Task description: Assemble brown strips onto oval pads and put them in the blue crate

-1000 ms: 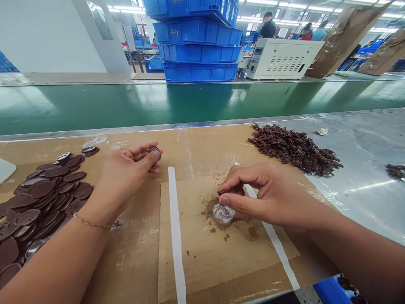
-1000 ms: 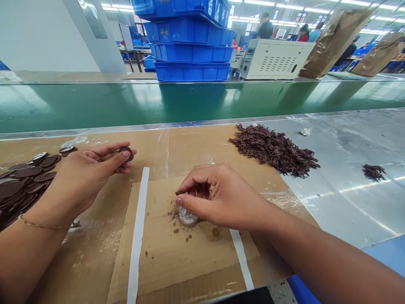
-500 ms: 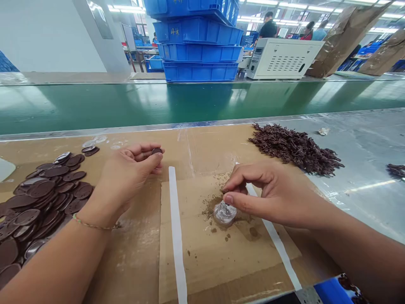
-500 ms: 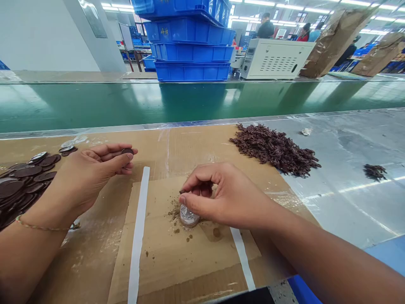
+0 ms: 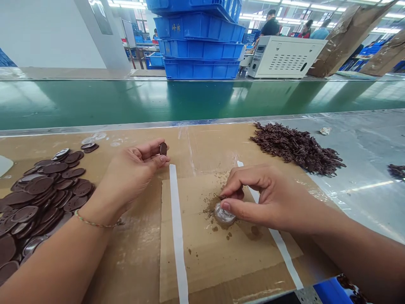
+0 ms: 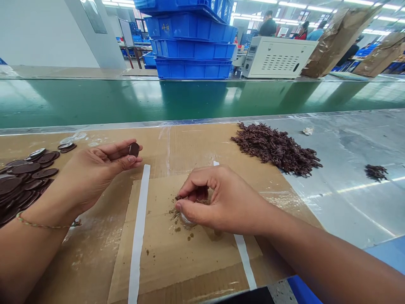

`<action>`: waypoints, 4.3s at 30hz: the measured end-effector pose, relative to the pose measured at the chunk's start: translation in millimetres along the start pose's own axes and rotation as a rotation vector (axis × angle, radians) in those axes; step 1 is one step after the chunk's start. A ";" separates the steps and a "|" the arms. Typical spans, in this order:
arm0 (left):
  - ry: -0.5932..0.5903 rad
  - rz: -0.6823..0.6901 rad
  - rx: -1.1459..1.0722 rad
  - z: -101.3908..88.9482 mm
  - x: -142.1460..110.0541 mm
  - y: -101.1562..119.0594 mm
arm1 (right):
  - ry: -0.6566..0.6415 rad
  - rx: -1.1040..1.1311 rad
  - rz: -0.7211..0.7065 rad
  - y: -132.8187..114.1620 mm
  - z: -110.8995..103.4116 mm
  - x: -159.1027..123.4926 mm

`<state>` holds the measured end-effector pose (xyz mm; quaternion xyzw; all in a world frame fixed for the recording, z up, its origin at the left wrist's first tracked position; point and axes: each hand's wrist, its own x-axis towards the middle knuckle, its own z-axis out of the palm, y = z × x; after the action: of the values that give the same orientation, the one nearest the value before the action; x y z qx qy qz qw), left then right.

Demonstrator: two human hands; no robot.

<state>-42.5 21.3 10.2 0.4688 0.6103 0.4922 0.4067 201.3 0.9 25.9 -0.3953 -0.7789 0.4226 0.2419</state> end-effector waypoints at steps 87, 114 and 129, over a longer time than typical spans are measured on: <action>-0.555 -0.209 -0.497 39.1 -46.5 12.5 | 0.264 0.317 -0.199 11.9 6.1 2.1; -0.579 -0.191 -0.536 41.1 -46.0 10.4 | 0.234 0.378 -0.152 11.6 14.4 7.1; -0.619 -0.173 -0.486 39.7 -46.1 3.3 | 0.210 0.410 -0.110 10.4 15.5 5.7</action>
<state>6.7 -14.5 7.7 0.4320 0.3619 0.4215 0.7104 191.2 1.8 9.1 -0.3368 -0.6677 0.5146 0.4193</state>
